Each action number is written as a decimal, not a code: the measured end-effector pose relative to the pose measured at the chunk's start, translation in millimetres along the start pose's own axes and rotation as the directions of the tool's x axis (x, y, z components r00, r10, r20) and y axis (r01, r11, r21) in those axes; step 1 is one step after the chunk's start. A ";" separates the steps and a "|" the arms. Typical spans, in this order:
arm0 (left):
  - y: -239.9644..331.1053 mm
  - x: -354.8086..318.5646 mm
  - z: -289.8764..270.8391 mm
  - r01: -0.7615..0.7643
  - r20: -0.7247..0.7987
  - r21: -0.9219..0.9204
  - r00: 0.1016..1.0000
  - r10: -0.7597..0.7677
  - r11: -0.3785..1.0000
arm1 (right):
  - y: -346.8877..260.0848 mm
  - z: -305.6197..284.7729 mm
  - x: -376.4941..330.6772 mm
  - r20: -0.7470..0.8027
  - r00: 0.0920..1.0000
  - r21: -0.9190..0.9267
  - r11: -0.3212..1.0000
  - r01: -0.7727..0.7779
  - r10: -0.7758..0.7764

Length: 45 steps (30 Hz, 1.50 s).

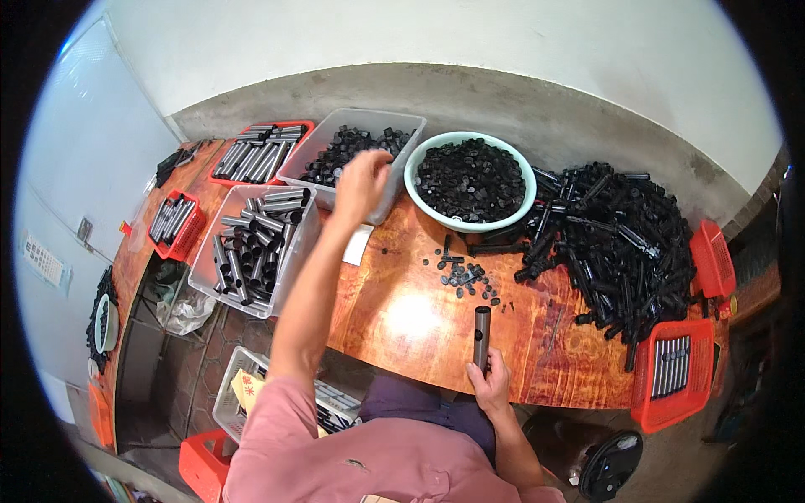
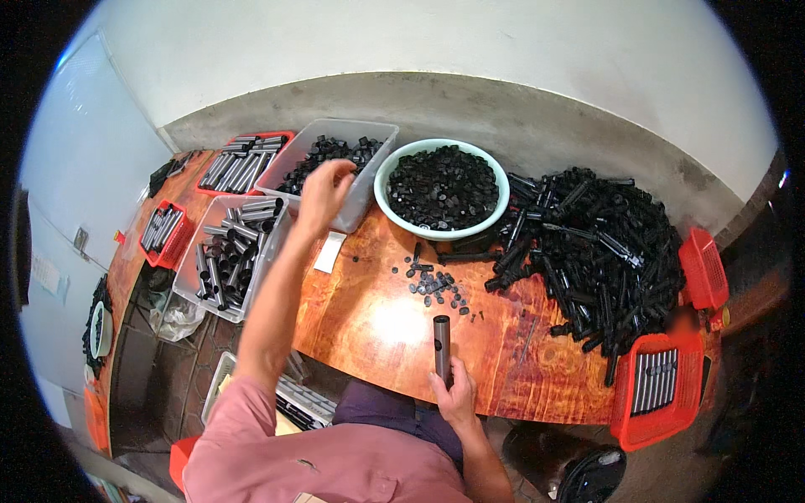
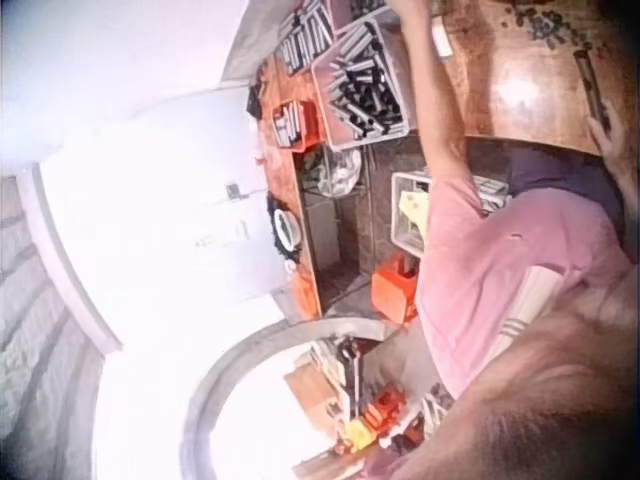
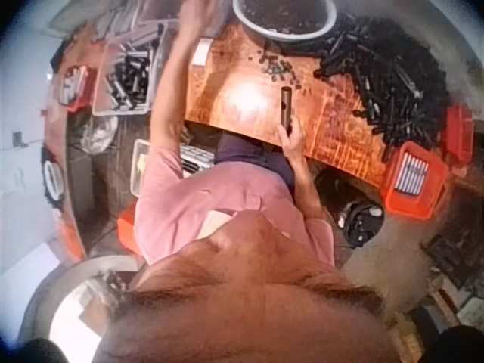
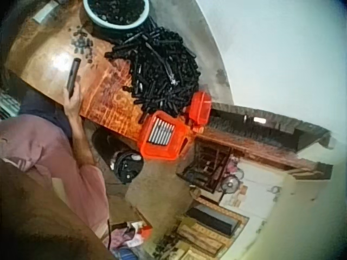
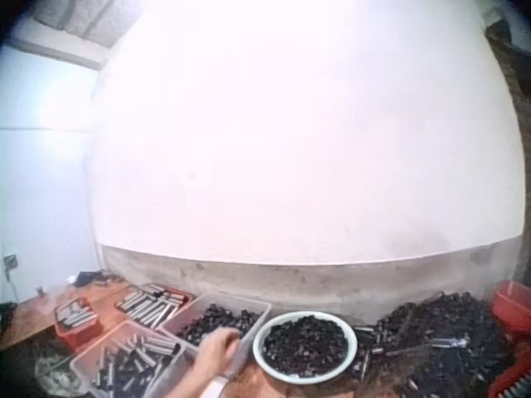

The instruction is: The person repeatedly picks small black plastic pieces from a bowl and table, inserts them into a metal tube, and places the tube into a red basket. The process is repeated multiple times with consistent hand movements.

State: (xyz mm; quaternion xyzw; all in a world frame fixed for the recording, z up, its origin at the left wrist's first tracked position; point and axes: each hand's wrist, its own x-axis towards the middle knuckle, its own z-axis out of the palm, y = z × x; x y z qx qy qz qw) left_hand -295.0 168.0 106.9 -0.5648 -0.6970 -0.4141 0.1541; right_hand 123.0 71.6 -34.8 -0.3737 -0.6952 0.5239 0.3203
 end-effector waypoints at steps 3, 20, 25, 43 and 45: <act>-57.3 39.9 16.0 0.069 0.382 0.286 0.907 -0.180 0.956 | -5.1 0.4 -1.6 -0.017 1.000 0.036 0.999 -0.014 0.014; -99.8 56.3 56.6 0.007 0.786 0.397 0.513 -0.344 0.918 | -2.7 -1.4 2.9 -0.011 1.000 -0.001 1.000 -0.018 0.018; -82.1 63.3 36.6 0.224 0.714 0.390 0.539 -0.447 0.893 | -2.4 -1.6 3.6 -0.013 1.000 -0.036 0.999 -0.025 0.024; 100.2 -171.9 22.6 0.684 0.800 -0.599 0.489 -0.347 -0.416 | -1.4 2.1 5.9 -0.023 0.998 -0.039 0.998 0.052 -0.053; 100.1 -188.0 29.5 0.668 0.789 -0.614 0.507 -0.346 -0.421 | -10.6 0.6 5.6 -0.004 1.000 -0.011 1.000 0.021 -0.021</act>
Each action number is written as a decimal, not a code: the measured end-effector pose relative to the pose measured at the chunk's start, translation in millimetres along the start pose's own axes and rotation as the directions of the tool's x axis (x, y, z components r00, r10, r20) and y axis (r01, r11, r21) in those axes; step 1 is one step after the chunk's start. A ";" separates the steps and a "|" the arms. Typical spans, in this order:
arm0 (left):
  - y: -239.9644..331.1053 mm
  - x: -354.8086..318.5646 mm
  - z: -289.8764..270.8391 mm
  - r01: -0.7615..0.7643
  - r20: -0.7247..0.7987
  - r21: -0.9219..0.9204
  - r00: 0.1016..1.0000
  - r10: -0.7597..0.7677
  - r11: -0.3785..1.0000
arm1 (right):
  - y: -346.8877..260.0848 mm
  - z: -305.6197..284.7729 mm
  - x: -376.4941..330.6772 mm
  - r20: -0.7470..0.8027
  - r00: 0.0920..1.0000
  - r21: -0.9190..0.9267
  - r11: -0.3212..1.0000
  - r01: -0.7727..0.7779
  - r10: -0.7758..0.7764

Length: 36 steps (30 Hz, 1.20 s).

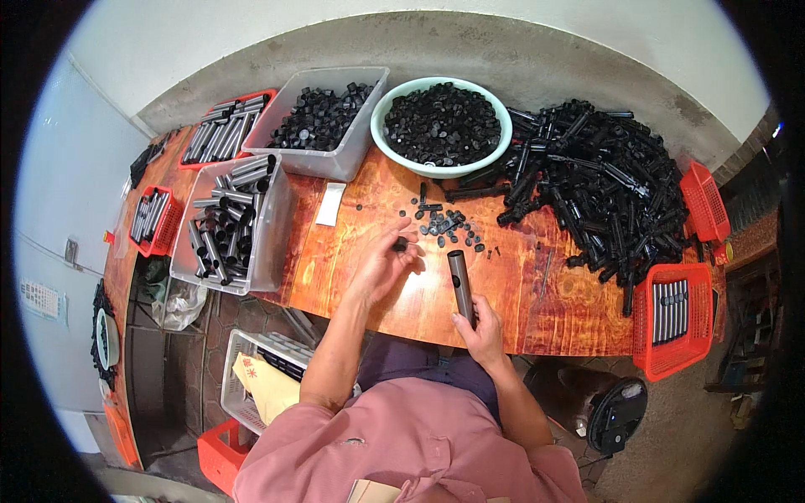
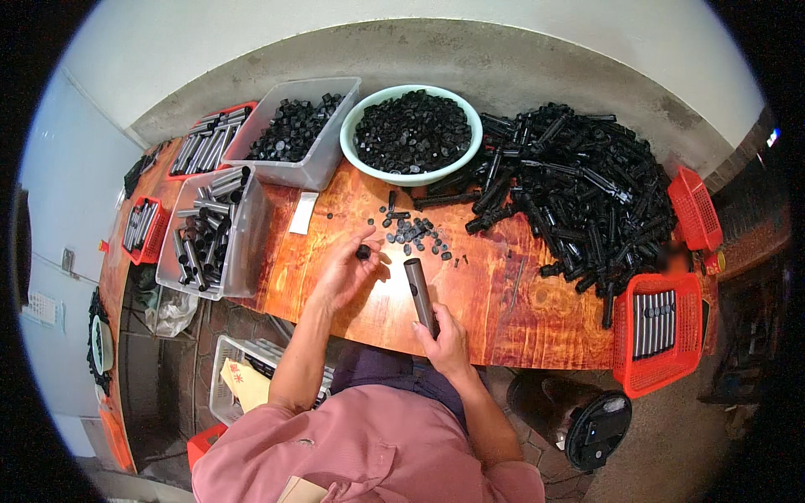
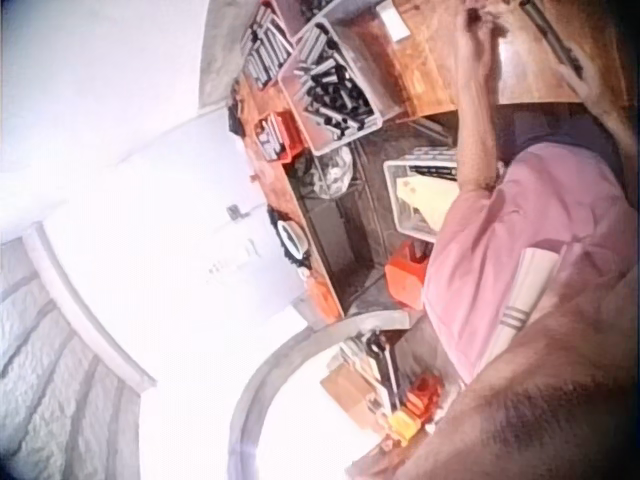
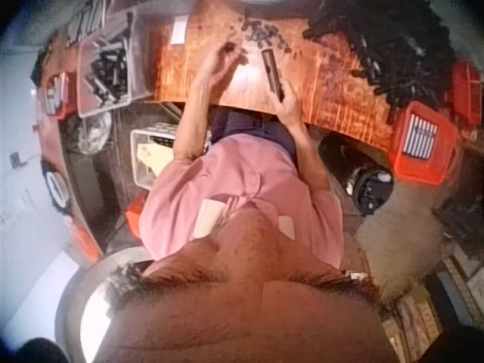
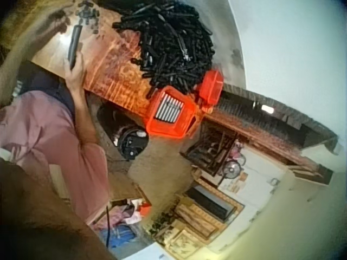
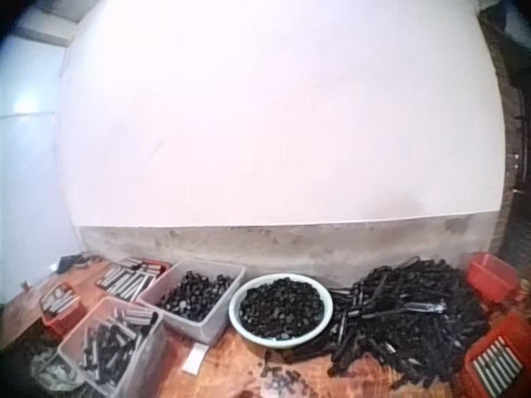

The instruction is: The person repeatedly picks small black plastic pieces from a bowl and table, inserts them into a metal tube, and places the tube into a red basket. The process is repeated multiple times with consistent hand movements.

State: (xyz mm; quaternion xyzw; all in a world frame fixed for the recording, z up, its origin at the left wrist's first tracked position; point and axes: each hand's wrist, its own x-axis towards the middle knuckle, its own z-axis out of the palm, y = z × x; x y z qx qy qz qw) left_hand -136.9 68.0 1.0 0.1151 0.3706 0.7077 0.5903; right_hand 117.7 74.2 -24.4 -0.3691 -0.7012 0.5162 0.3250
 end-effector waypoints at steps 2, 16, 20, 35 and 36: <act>-6.5 -2.6 -0.3 -0.056 0.015 0.120 0.998 0.054 0.991 | -2.5 -0.7 -0.2 0.001 1.000 0.005 1.000 -0.007 0.007; -15.4 -16.3 14.5 -0.058 -0.100 -0.081 0.994 0.050 0.995 | 5.3 2.4 -1.3 0.000 0.996 -0.085 0.993 0.085 -0.085; -20.4 -17.8 13.4 -0.071 -0.009 -0.115 0.998 0.070 0.991 | 7.6 2.7 -1.3 -0.004 0.994 -0.114 0.988 0.105 -0.106; -51.0 -30.2 47.9 -0.078 0.116 -0.107 0.989 0.090 0.991 | 6.7 3.9 -1.3 -0.023 0.992 -0.123 0.985 0.117 -0.121; -52.2 -29.9 47.4 -0.087 0.123 -0.083 0.988 0.097 0.993 | 6.0 3.6 -1.5 -0.024 0.993 -0.116 0.987 0.109 -0.112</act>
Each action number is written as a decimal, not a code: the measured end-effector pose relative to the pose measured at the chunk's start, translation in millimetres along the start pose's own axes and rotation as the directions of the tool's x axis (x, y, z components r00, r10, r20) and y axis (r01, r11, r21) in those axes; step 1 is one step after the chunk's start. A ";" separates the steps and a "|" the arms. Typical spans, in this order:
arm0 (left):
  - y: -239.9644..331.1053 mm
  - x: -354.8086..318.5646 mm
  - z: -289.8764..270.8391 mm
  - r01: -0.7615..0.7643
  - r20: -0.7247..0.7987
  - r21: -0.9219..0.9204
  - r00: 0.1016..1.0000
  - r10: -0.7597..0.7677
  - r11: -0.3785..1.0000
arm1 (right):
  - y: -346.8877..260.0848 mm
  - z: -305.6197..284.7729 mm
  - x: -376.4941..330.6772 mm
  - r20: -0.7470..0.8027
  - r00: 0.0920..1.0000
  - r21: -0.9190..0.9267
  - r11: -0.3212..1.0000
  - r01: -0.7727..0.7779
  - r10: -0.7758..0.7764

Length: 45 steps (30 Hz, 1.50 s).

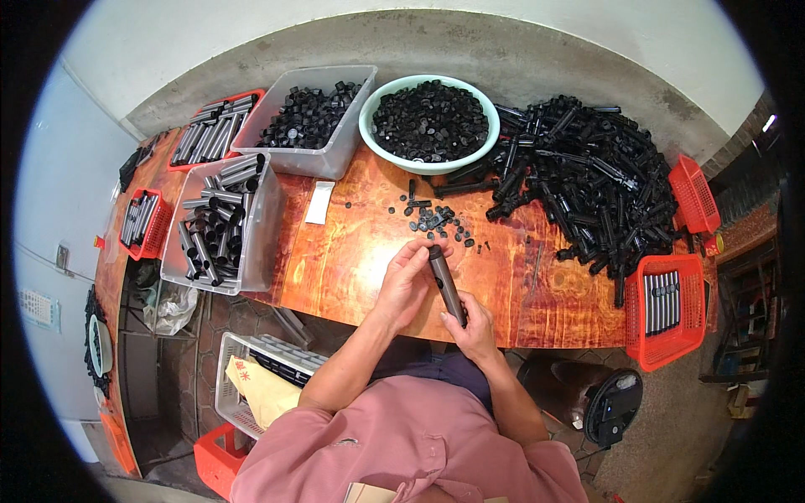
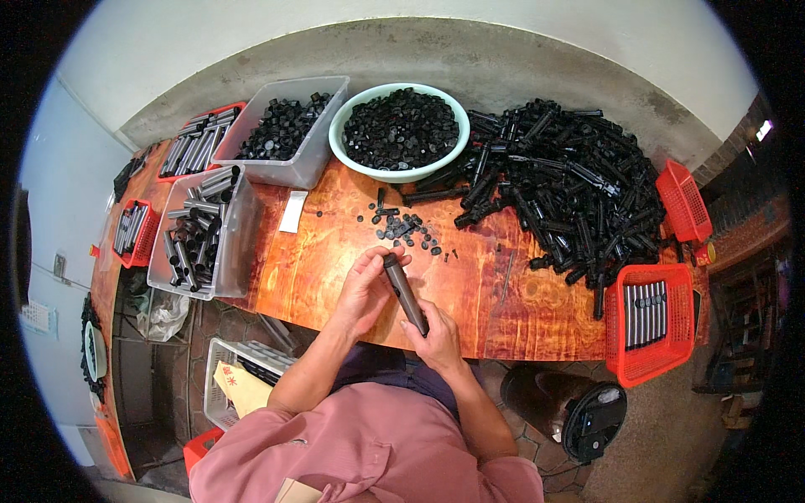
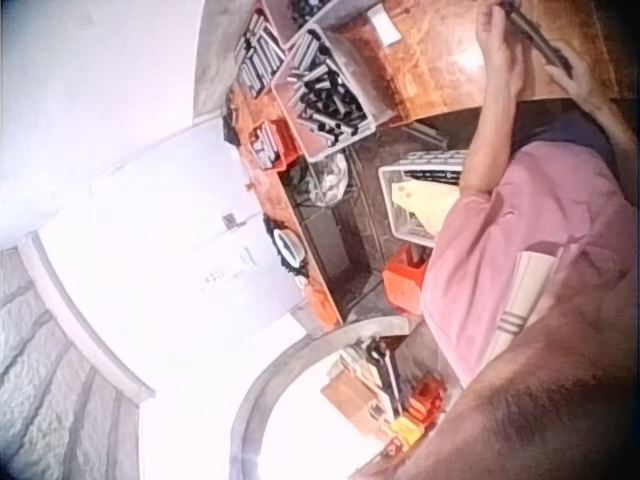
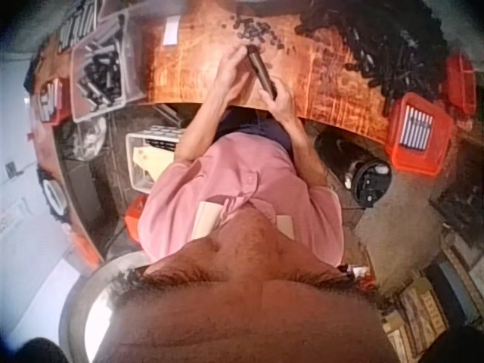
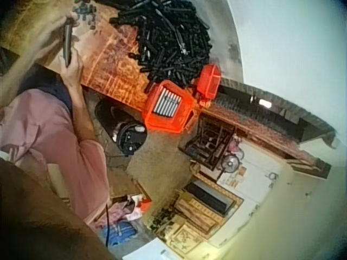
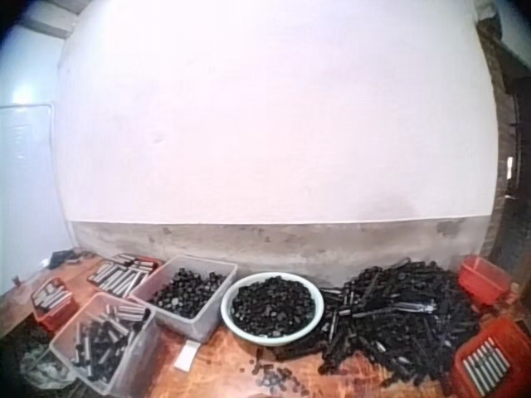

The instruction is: The person repeatedly picks small black plastic pieces from a bowl and table, inserts them into a metal tube, and places the tube into a red basket. The process is repeated multiple times with consistent hand movements.

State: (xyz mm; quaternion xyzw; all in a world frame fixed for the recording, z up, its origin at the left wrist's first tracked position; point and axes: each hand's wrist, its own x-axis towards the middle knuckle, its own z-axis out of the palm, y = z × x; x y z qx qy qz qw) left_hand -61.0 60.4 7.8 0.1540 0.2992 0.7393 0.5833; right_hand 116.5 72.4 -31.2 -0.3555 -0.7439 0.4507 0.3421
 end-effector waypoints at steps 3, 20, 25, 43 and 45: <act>-1.5 -0.2 0.1 -0.012 0.002 0.049 1.000 0.012 0.999 | -0.5 -0.3 -0.5 0.003 1.000 0.016 1.000 -0.010 0.010; -0.8 -10.7 11.9 0.283 0.122 -0.264 0.958 -0.259 0.922 | -20.9 -2.3 -15.1 -0.131 0.991 0.067 0.997 0.027 -0.018; 3.6 -17.2 24.1 0.395 0.250 -0.307 0.911 -0.327 0.866 | -35.6 -11.6 -22.7 -0.138 0.990 0.079 0.997 -0.008 0.019; 8.2 -35.5 35.5 0.458 0.430 -0.247 0.841 -0.327 0.854 | -64.1 -24.8 -35.2 -0.009 0.976 0.419 0.887 -0.196 0.220; 9.9 -36.8 39.7 0.451 0.389 -0.257 0.858 -0.335 0.855 | -61.5 -23.7 -34.8 -0.034 0.982 0.360 0.919 -0.161 0.186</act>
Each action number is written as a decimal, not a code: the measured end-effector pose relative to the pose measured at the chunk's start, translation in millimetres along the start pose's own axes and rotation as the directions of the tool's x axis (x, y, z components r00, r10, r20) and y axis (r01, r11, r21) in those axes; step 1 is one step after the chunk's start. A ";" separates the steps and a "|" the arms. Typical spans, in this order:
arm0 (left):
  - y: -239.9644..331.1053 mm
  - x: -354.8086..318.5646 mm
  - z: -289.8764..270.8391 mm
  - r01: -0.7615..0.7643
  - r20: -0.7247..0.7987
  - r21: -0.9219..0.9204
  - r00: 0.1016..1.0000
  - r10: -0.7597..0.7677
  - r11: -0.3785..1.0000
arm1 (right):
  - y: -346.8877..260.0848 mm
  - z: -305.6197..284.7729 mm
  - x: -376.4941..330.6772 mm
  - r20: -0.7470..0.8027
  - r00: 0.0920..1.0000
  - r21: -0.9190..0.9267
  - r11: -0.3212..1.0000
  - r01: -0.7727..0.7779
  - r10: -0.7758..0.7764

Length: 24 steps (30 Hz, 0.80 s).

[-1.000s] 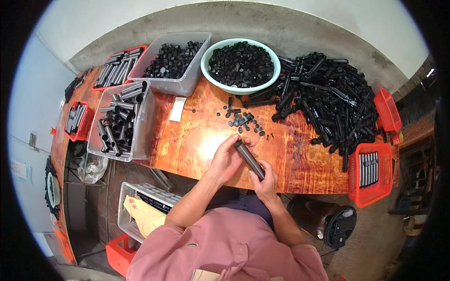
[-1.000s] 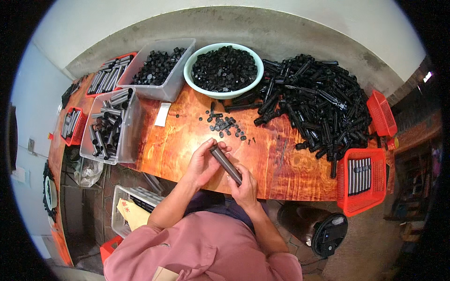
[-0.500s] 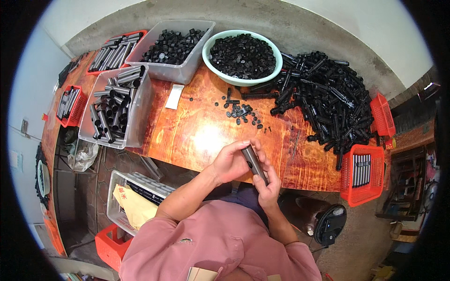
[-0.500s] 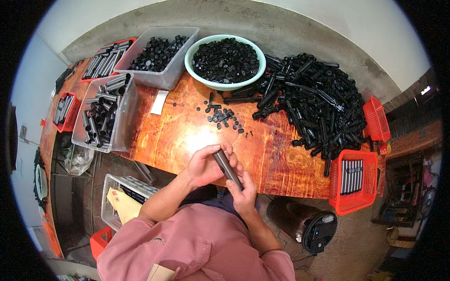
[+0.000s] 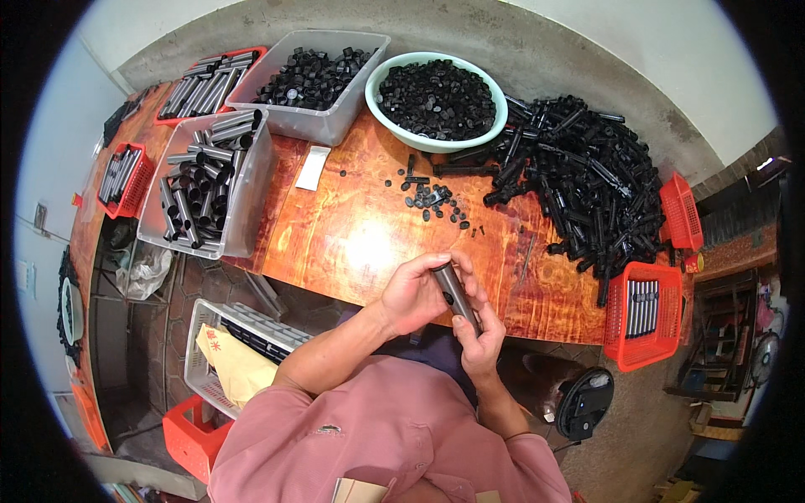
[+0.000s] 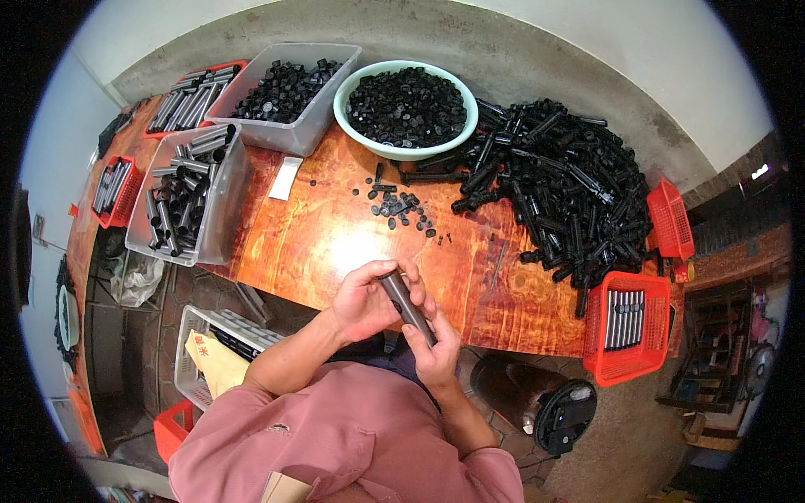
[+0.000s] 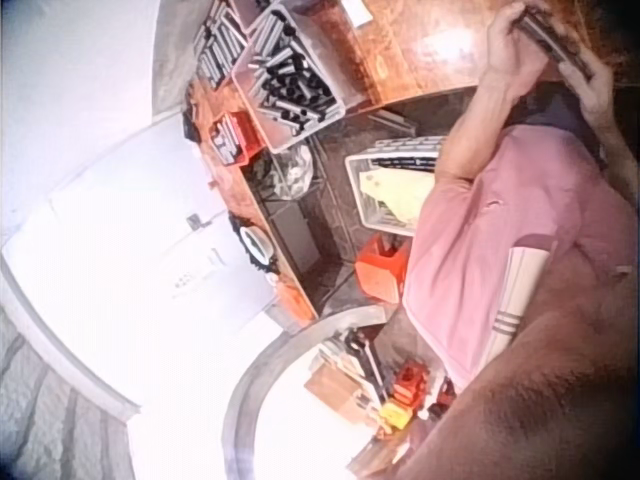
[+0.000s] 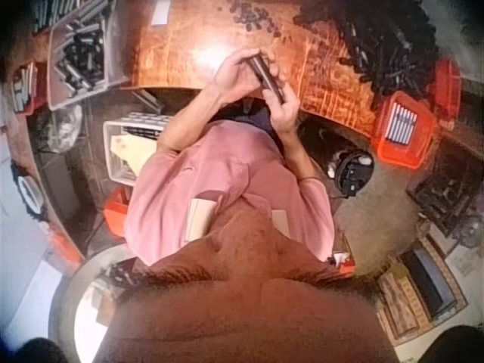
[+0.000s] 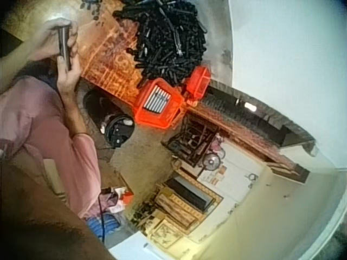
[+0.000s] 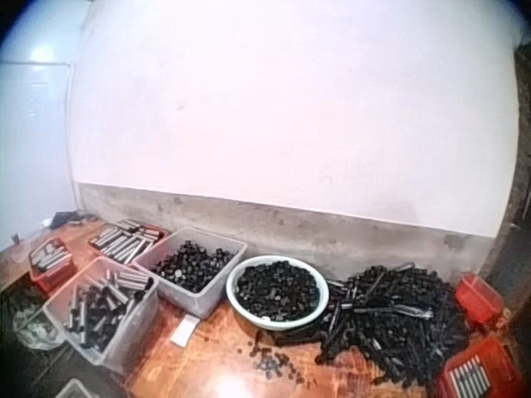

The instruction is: The person repeatedly picks small black plastic pieces from a bowl and table, inserts them into a metal tube, and places the tube into a red basket. The process is repeated multiple times with consistent hand movements.

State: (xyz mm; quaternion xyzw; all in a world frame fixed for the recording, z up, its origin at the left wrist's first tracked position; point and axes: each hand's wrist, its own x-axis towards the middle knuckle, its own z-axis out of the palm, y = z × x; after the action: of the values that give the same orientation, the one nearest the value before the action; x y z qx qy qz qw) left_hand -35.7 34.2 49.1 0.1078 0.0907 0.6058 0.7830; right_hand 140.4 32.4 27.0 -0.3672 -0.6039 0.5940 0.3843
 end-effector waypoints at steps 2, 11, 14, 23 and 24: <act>0.0 0.7 3.1 -0.009 -0.013 0.003 1.000 0.009 1.000 | 1.2 -2.2 0.4 0.008 1.000 -0.033 0.999 0.012 -0.012; -0.4 -8.3 34.7 0.055 -0.119 0.235 0.992 -0.027 0.970 | 36.2 -5.3 14.4 0.163 0.986 0.558 0.827 -0.072 -0.024; -4.1 -15.4 42.6 -0.015 -0.060 0.189 0.998 0.027 0.982 | 52.0 -10.1 16.7 0.213 0.965 0.643 0.766 -0.022 -0.150; -9.1 -20.3 29.0 -0.175 0.010 0.536 0.979 0.202 0.826 | 54.1 -10.2 17.1 0.238 0.955 0.644 0.765 -0.017 -0.178; -7.3 -20.7 27.6 -0.152 -0.010 0.515 0.983 0.184 0.844 | 57.0 -11.9 16.9 0.259 0.952 0.650 0.758 -0.045 -0.165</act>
State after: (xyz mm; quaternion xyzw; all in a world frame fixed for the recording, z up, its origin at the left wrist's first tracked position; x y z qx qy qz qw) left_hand -26.5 10.7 73.8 0.3014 0.2615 0.6291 0.6670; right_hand 143.1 54.2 -29.5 -0.0970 -0.4235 0.8018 0.4102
